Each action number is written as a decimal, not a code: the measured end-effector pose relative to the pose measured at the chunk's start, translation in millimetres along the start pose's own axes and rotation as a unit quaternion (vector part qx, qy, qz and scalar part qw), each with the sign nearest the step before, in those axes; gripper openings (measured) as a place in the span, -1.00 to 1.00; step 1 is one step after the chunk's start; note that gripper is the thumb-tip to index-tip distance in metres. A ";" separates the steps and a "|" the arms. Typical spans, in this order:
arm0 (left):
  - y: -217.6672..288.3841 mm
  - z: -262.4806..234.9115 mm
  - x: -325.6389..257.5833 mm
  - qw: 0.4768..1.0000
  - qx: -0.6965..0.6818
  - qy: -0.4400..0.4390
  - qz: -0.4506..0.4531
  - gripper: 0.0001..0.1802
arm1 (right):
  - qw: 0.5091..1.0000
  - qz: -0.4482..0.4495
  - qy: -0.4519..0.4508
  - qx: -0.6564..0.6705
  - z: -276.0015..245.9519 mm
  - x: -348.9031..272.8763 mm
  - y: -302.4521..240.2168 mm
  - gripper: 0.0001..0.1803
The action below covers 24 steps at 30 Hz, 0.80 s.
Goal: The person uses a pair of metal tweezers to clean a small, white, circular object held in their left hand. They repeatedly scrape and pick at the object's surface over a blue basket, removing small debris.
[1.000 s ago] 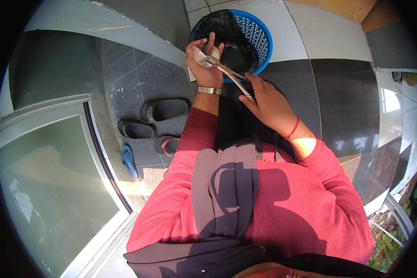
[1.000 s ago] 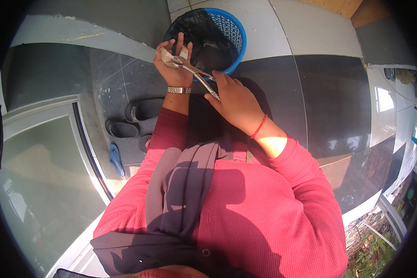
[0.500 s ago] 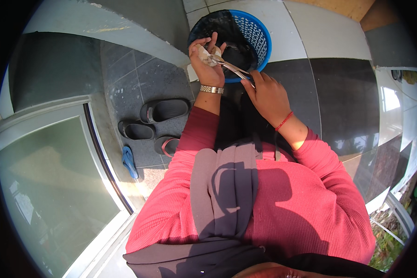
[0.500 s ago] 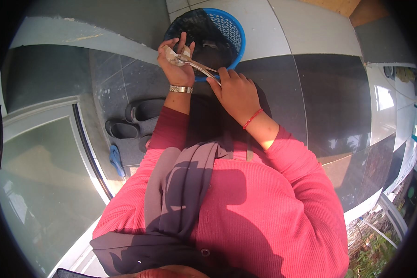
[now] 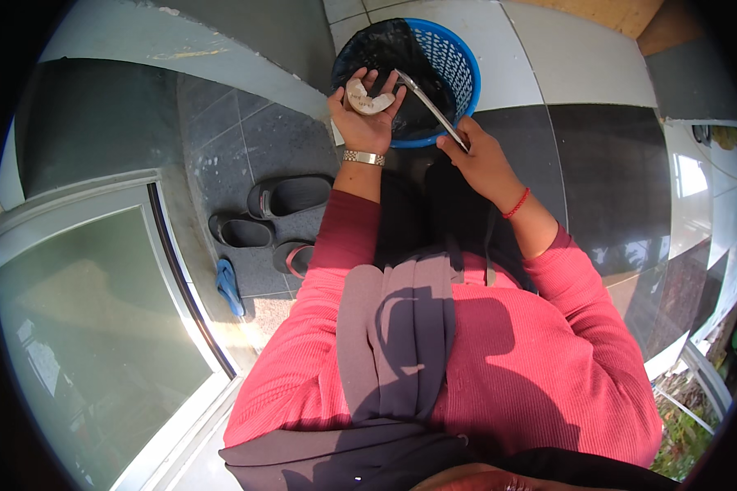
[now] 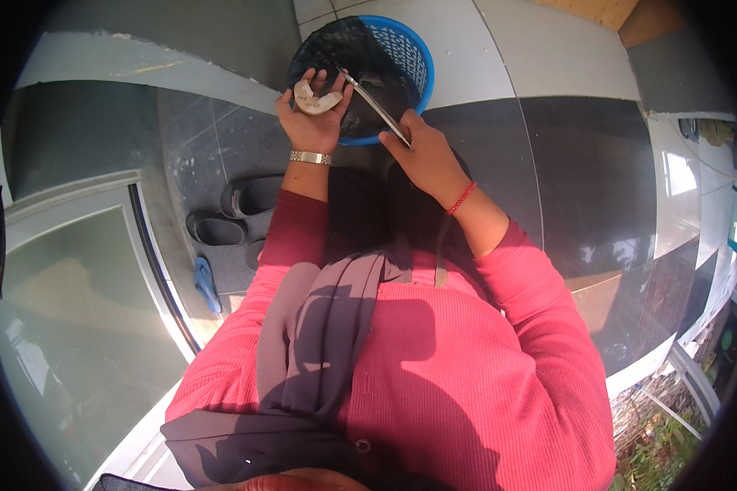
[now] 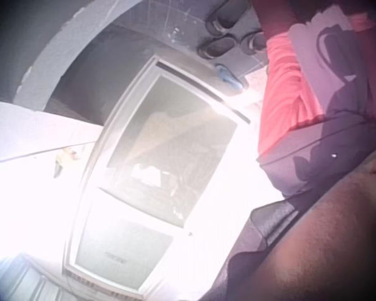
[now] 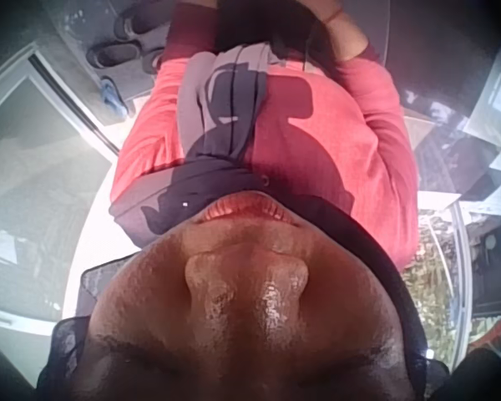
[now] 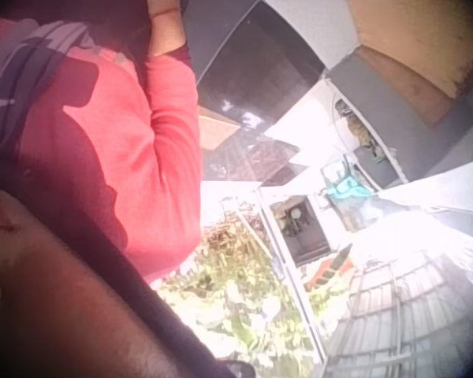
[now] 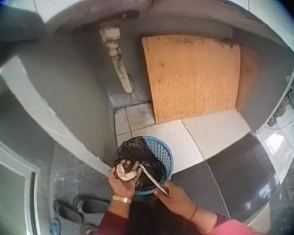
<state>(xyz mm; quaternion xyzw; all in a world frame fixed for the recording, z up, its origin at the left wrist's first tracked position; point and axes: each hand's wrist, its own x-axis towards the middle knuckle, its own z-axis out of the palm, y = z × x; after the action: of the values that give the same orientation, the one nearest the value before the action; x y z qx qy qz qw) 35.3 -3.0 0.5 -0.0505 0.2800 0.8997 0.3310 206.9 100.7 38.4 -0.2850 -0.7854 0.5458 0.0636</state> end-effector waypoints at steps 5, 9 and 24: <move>13.6 3.8 -1.4 0.996 0.020 -0.031 -0.086 -0.52 | 0.997 -0.055 0.045 -0.031 -17.9 1.2 1.3 -0.69; 27.6 -14.0 9.0 0.976 -0.035 -0.136 -0.164 -0.45 | 0.988 -0.149 -0.007 -0.047 -33.9 3.1 -4.6 -0.77; 22.3 -10.2 -2.8 0.957 0.122 -0.097 -0.245 -0.26 | 0.909 -0.270 -0.053 -0.314 -74.1 13.9 -25.3 -0.74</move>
<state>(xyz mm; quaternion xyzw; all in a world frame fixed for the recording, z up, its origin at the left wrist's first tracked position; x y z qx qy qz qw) 22.6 -24.1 3.2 0.0110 0.3335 0.7507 0.5702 216.2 162.7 87.4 -0.0382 -0.9653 0.2476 0.0737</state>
